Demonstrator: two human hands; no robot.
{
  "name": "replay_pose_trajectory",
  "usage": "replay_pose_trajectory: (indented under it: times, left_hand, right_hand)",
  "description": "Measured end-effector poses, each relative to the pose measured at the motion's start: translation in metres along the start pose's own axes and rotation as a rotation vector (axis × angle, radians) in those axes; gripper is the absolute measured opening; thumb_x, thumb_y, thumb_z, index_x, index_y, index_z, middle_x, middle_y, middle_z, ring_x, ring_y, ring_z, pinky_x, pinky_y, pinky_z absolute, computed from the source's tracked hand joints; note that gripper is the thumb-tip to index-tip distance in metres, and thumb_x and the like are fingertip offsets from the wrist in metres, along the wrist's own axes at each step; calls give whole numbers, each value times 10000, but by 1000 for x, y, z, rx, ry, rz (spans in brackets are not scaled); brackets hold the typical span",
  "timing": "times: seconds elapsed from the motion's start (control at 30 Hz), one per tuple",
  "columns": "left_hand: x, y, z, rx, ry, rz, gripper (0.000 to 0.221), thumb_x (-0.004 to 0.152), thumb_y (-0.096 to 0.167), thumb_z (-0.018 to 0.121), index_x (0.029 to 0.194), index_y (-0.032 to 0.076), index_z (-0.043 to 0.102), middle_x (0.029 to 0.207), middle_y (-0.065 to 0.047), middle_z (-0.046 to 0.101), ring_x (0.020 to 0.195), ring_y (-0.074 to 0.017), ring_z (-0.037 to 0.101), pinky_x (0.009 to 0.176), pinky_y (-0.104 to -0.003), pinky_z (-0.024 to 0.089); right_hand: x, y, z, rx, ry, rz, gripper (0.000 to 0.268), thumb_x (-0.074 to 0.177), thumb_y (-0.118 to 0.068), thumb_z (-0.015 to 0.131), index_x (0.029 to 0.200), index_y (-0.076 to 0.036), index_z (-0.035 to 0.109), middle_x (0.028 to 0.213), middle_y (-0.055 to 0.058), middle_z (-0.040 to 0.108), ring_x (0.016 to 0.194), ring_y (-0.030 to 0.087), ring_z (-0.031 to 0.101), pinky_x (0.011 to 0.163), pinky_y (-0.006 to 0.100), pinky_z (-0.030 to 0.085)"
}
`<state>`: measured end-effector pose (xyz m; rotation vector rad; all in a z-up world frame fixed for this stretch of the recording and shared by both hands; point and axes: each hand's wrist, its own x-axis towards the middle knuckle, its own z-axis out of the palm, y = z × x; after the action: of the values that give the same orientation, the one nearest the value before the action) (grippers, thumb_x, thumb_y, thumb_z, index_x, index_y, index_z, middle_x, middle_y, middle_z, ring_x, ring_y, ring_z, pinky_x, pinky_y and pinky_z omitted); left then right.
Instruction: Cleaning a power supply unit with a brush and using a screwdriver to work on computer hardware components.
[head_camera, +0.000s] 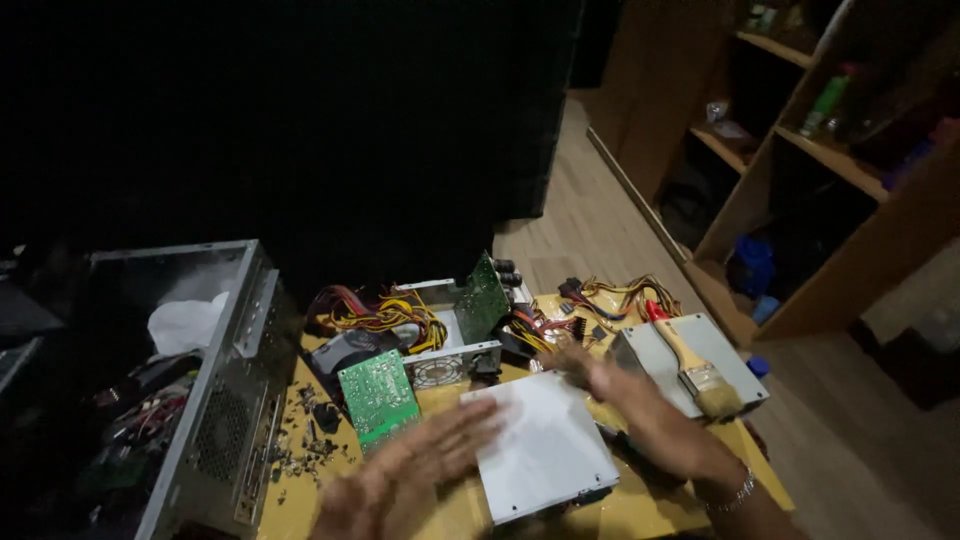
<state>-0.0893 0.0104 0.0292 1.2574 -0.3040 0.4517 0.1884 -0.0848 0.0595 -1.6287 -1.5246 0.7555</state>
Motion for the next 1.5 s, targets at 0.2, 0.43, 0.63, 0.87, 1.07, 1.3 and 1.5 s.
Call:
replay_pose_trajectory:
  times: [0.2,0.43,0.63,0.87,1.07,1.3,1.5]
  left_hand:
    - [4,-22,-21,540,824,179,870,960,689,146,1586,86,95,1724,-134,101,1600,-310,153,1275,-503,129]
    - [20,-90,-96,481,536,-368,718,907,471,389,1589,308,231,1736,-67,52,1538,-401,259,1144,-556,317]
    - [-4,-25,-48,752,1101,-170,824,889,628,291,1606,251,144,1742,-57,113,1575,-298,187,1210,-598,158]
    - [-31,-295,-133,1852,142,-197,783,1019,187,576,1660,111,134,1720,-152,73,1555,-324,208,1185,-614,170]
    - [-14,-365,-26,2849,-276,-180,640,1058,485,214,1660,317,81,1724,102,122,1573,-85,131,1200,-383,203]
    - [3,-22,-63,2425,505,-145,1219,802,1051,479,1607,177,203,1670,-127,135,1559,-341,59,1282,-525,-69]
    - [-12,-40,-65,2687,537,-179,1073,976,998,116,1629,146,113,1708,-158,59,1600,-324,21,1314,-517,-9]
  right_hand:
    - [22,28,-12,352,-334,-179,869,935,-773,207,1618,-237,184,1743,134,128,1588,357,175,1203,640,171]
    - [47,126,7,76,452,108,659,1038,-452,234,1589,-98,301,1680,140,279,1556,267,264,1255,425,208]
    - [-10,-31,53,192,-593,-257,664,1038,-500,237,1589,-130,258,1693,167,218,1570,366,238,1228,578,278]
    - [28,-3,-3,-68,10,-19,711,974,-550,241,1564,-170,350,1721,85,228,1559,296,270,1205,574,277]
    - [59,63,-17,-322,329,65,598,1050,-369,316,1601,-139,287,1687,116,263,1566,273,224,1250,486,178]
    - [2,55,86,-1211,173,-754,874,874,-801,413,1525,-239,255,1676,234,40,1518,371,50,1255,671,-125]
    - [-13,30,78,-783,-50,-966,470,1094,-243,627,1525,-185,449,1458,305,567,1362,482,555,1061,743,377]
